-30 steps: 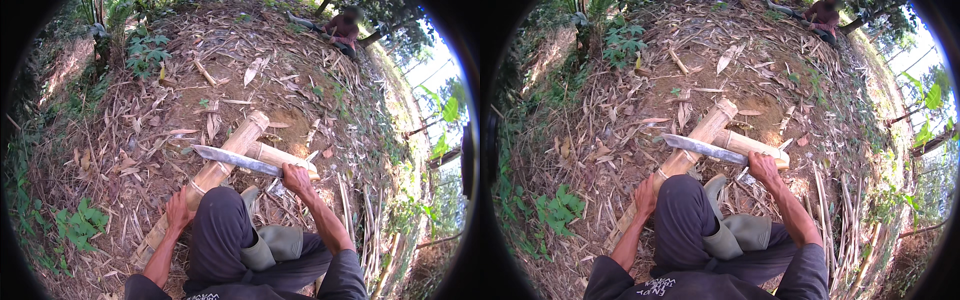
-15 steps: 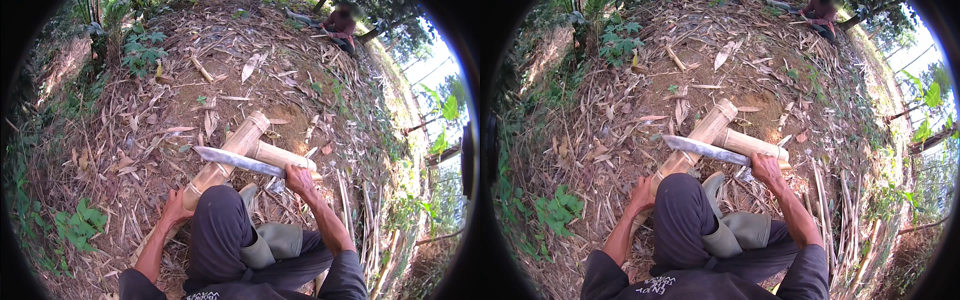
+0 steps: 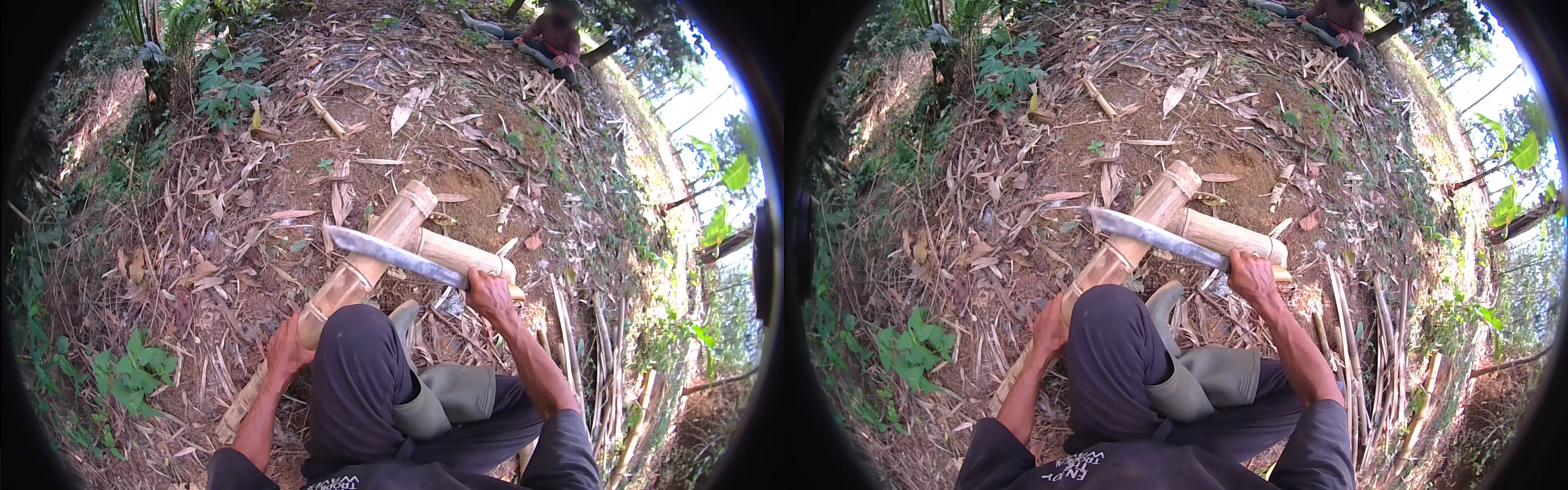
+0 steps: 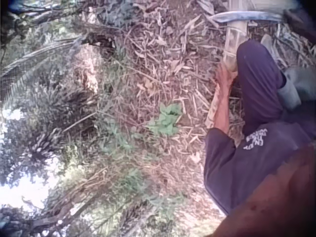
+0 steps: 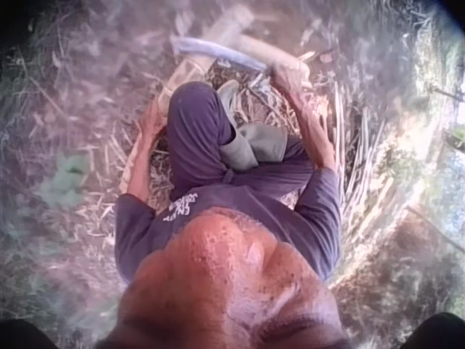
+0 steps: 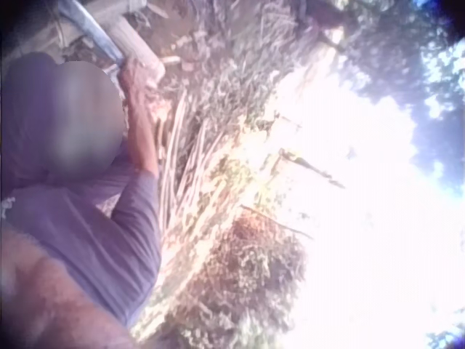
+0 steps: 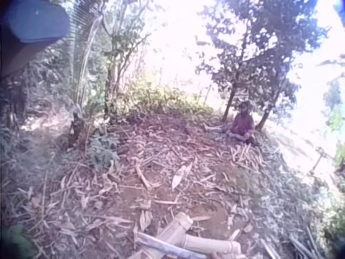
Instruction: The person sits on the forest floor and uses a machete to chop a long bamboo pole into smaller sections. They repeatedly strike the bamboo to sever it, creating a pile of cut pieces.
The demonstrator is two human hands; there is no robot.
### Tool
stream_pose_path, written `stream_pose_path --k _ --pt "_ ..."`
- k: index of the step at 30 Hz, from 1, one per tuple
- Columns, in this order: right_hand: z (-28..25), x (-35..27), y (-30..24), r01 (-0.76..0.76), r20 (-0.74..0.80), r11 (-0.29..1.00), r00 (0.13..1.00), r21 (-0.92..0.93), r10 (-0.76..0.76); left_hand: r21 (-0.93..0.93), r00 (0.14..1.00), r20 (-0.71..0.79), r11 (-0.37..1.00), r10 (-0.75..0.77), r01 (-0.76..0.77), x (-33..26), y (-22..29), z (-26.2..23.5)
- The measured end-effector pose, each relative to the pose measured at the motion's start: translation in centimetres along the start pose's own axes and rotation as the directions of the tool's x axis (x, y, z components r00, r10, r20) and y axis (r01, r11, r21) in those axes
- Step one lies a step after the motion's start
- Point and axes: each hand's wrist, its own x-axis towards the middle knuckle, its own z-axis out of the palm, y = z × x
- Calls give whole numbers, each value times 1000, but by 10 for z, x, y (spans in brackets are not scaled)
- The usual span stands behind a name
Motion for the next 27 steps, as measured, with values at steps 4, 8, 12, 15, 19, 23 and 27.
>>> stream_pose_path --k 4,8,12,15,19,23,27 --pt "9 34 8 -163 99 985 983 52 158 52 994 -79 996 80 -76 -1 -16 13" --pt "4 53 16 -335 22 940 942 73 334 40 998 -51 999 34 -32 15 -9 16" --pt "4 30 -15 -80 -9 996 997 41 81 20 999 -45 999 25 -24 9 -5 8" --pt "2 19 -6 15 -14 999 1000 -28 -15 4 997 -62 999 43 -43 -1 2 6" --pt "-28 34 43 -526 -30 839 845 140 534 24 996 -51 998 67 -66 -6 13 -6" --pt "-22 24 60 -566 -124 800 795 199 594 77 996 -65 996 53 -48 -22 14 1" --pt "-10 14 32 -226 -27 971 973 78 228 179 984 -166 983 63 -32 -6 8 29"
